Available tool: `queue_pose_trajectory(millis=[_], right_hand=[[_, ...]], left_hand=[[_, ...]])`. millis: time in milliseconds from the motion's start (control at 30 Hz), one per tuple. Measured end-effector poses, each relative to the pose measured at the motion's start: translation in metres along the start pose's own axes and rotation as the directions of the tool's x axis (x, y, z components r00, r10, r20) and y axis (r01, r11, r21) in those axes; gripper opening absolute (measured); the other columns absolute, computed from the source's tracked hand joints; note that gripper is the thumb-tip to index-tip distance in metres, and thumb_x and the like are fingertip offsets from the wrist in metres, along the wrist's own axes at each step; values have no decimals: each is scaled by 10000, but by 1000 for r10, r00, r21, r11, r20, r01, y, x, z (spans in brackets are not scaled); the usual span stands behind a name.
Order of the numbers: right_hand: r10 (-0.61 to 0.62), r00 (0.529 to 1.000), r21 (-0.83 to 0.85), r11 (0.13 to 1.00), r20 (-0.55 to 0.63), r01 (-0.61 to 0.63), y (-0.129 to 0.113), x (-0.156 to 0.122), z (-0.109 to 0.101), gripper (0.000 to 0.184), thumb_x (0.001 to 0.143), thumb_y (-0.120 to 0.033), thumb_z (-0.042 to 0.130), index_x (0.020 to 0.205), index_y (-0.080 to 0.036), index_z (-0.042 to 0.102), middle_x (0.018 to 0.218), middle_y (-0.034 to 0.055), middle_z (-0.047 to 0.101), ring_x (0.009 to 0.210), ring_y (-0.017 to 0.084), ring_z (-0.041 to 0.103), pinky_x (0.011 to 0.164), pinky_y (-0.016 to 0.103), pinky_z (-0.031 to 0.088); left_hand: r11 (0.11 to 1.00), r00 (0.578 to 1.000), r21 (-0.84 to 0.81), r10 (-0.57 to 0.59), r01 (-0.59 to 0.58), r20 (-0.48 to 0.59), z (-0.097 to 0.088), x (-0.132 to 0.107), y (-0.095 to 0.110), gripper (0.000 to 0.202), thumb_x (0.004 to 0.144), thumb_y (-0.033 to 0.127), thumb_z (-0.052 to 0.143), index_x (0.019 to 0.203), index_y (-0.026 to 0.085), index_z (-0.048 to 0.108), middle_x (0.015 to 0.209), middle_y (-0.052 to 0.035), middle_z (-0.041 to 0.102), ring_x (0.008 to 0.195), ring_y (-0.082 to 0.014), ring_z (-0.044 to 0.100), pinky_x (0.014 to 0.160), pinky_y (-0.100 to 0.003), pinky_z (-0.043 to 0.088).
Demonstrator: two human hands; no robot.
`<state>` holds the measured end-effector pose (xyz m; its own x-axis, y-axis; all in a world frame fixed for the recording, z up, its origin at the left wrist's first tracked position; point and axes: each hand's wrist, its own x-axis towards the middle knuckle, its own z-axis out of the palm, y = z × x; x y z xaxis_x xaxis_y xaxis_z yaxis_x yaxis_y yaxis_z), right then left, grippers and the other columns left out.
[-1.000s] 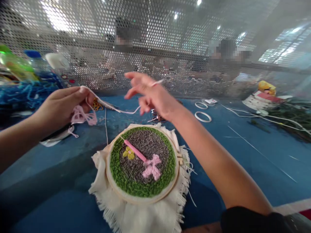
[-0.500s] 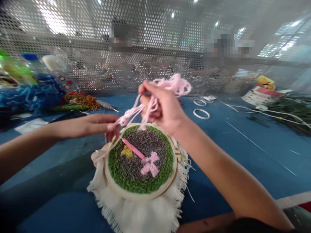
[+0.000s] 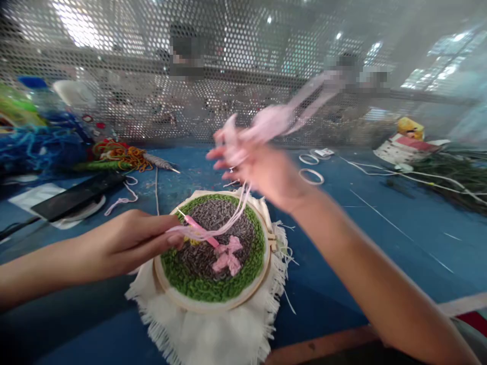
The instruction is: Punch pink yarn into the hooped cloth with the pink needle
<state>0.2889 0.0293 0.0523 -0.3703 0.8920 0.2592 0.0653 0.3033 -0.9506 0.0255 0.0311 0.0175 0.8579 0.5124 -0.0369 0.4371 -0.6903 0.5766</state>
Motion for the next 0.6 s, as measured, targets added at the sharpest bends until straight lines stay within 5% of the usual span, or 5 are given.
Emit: queue_pose_trajectory(millis=[100,200,367,500,600], right_hand=[[175,883,-58,984,435,-167,25,1,70,277,840,-346,595,1068,-203,528,1011,59,622,853,165,591,746,299,510],[200,902,61,969,382,-241,31,2,92,250,864,-340,568,1057,-190,512,745,-14,571,482,74,446,442,199,399],[210,972,-3,977,-105,-212,35,13,40,109,837,-168,513,916,-168,588,577,-44,454,422,62,315,374,189,206],[254,885,183,963,-391,-195,40,10,-14,91,780,-146,503,840,-195,550,458,-97,292,366,58,169,374,202,138],[205,852,240,966,-482,-97,35,6,-44,90,757,-122,494,726,-200,527,420,-100,255,352,51,136,385,226,107]], left_hand=[[998,965,-4,-54,55,-255,-2,5,12,353,918,458,366,724,206,520,546,22,512,469,-108,448,439,-224,322],[985,929,-118,-157,124,-336,-9,2,4,307,920,443,375,802,204,528,552,43,500,463,-97,428,429,-206,309],[947,933,50,-303,318,-192,-36,-23,-46,294,879,437,460,965,194,601,574,54,478,531,-105,425,487,-194,321],[818,787,115,-489,563,-377,-71,-56,-110,305,874,410,457,959,164,616,884,12,654,832,-153,547,734,-213,394],[715,663,124,-549,688,-509,-90,-83,-153,334,872,416,435,985,171,632,834,30,665,752,-134,535,706,-206,388]])
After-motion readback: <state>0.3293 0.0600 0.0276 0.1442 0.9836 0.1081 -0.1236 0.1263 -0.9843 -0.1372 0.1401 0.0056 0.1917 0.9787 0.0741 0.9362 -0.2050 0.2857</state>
